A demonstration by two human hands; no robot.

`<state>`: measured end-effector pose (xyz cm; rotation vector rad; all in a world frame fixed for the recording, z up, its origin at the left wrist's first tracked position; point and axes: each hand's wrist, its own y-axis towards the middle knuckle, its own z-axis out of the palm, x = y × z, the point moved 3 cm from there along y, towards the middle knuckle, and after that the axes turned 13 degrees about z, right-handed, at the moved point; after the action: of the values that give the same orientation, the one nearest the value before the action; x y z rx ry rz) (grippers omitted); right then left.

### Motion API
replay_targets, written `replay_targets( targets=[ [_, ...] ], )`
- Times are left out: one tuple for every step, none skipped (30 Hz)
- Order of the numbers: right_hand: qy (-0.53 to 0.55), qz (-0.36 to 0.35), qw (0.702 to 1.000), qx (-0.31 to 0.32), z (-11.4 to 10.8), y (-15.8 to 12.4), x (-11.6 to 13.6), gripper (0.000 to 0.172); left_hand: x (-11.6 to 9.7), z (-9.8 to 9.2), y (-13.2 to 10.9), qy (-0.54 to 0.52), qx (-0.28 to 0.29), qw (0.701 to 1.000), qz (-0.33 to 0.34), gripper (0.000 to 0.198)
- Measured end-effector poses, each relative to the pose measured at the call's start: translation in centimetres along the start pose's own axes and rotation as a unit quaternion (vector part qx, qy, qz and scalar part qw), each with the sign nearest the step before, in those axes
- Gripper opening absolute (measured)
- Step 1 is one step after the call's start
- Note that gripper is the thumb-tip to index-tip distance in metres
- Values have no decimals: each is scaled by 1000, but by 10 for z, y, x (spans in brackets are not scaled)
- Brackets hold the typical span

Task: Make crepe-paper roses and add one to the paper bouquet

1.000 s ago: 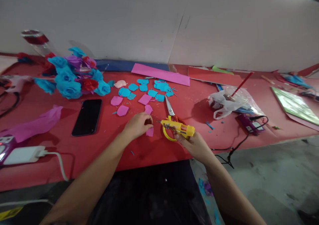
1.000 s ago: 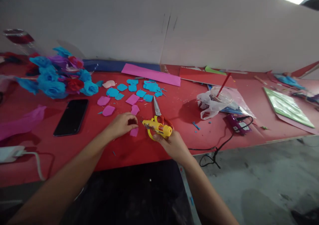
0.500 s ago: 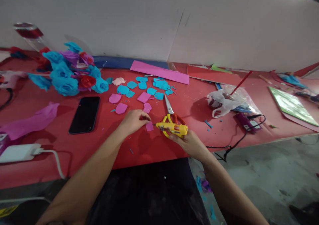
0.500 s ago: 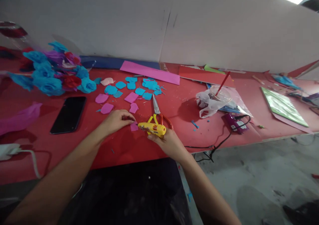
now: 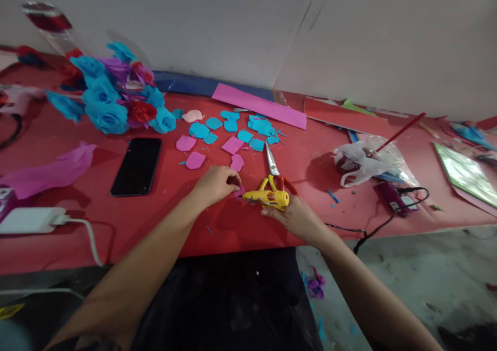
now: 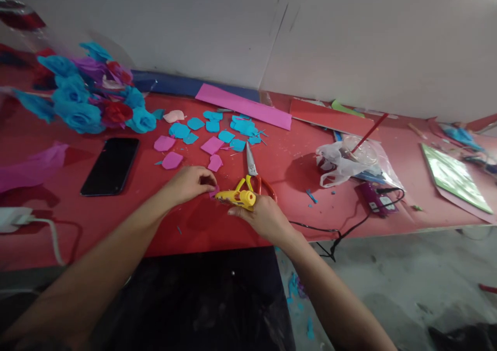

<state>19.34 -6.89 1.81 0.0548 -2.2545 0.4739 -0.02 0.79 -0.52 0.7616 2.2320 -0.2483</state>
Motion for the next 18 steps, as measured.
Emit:
replay_targets(
  targets=[
    [-4,2,1000,3,0,1,0,30,0,0,0,0,0,1000,-1,10],
    [-8,4,1000,5,0,1,-1,31,0,0,0,0,-1,1000,-1,10],
    [-11,4,1000,3,0,1,-1,30,0,0,0,-1,-2,1000,-1,10],
    [-14,4,1000,1,-1,1,-1,30,1,1,0,-2,-3,1000,-1,10],
    [-16,1,1000,-1,-1,1,-1,29,1,1,0,-3,-5,1000,-1,9],
    [-18,-3,1000,-1,-1,1,-1,28,1,1,0,-3,-6,1000,1,9],
    [-20,-6,1000,-2,-2,1,-1,28,1,1,0,-1,-8,1000,2,9],
    [-22,-8,1000,-2,-2,1,-1,28,1,1,0,1,-9,1000,3,9],
    [-24,-7,1000,-2,-3,0,-1,28,2,1,0,3,-9,1000,4,9],
    [-25,-4,1000,-6,-4,0,-1,28,2,1,0,4,-9,1000,5,9],
    [-23,0,1000,-12,-4,0,-1,27,2,2,0,4,-8,1000,6,9],
    [-18,4,1000,-18,-5,0,-1,26,2,2,0,3,-8,1000,7,9],
    [-11,4,1000,-22,-6,-1,-1,25,2,2,0,2,-7,1000,8,9],
    [-3,2,1000,-19,-6,-1,0,25,2,2,0,2,-7,1000,8,9],
    [4,-4,1000,-10,-6,-2,0,26,2,2,0,2,-7,1000,9,9],
    [14,-11,1000,2,-6,-3,0,27,2,2,0,1,-7,1000,10,9],
    [28,-14,999,16,-6,-5,0,29,2,2,0,0,-7,1000,11,9],
    [48,-11,998,28,-7,-7,-2,30,3,2,0,-2,-8,1000,12,9]
  ],
)
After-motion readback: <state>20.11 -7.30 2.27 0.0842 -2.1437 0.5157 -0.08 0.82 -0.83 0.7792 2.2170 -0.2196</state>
